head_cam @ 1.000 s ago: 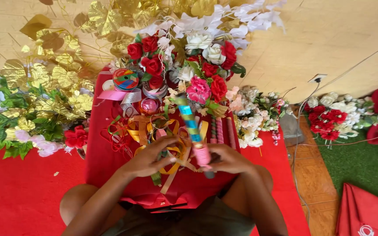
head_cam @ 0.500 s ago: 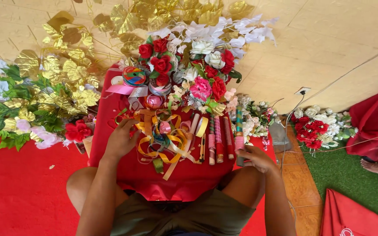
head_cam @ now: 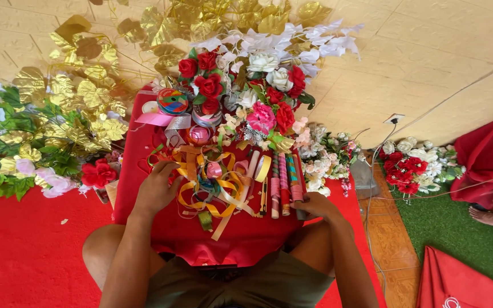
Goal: The person sits on a red mat and wraps colorful ribbons around cylindrical cardboard tubes. They handle multiple ribbons and tubes, winding the ribbons tightly around the tubes to create decorative items.
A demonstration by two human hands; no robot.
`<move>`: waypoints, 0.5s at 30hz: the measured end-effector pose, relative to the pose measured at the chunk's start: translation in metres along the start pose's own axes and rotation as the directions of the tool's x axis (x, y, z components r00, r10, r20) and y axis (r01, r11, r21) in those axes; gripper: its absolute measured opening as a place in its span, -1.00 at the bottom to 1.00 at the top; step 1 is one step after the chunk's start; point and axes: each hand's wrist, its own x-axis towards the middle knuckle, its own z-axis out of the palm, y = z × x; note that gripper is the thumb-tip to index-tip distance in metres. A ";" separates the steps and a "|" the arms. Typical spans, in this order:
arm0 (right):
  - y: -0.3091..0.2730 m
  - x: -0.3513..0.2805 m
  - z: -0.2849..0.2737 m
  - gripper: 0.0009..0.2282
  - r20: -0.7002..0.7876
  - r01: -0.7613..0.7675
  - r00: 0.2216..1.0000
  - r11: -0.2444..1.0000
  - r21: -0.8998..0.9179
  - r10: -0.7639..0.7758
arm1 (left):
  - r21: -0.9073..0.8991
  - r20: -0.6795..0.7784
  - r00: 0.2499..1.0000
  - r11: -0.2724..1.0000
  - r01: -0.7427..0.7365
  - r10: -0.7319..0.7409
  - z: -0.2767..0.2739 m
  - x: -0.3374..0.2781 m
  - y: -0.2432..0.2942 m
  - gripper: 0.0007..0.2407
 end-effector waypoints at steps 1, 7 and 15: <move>-0.004 -0.003 0.001 -0.39 -0.011 0.002 1.000 1.000 -0.016 -0.002 | -0.001 -0.003 1.000 1.000 0.007 -0.007 -0.001 0.000 0.001 -0.76; 0.000 -0.002 -0.005 -0.49 -0.114 0.161 0.974 0.949 -0.271 -0.197 | -0.004 0.017 1.000 1.000 0.014 -0.014 -0.002 0.001 0.005 -0.78; -0.002 -0.015 0.028 -0.22 0.073 0.464 0.861 0.720 -0.515 -0.503 | -0.019 0.020 1.000 1.000 0.024 -0.024 0.001 0.000 0.003 -0.78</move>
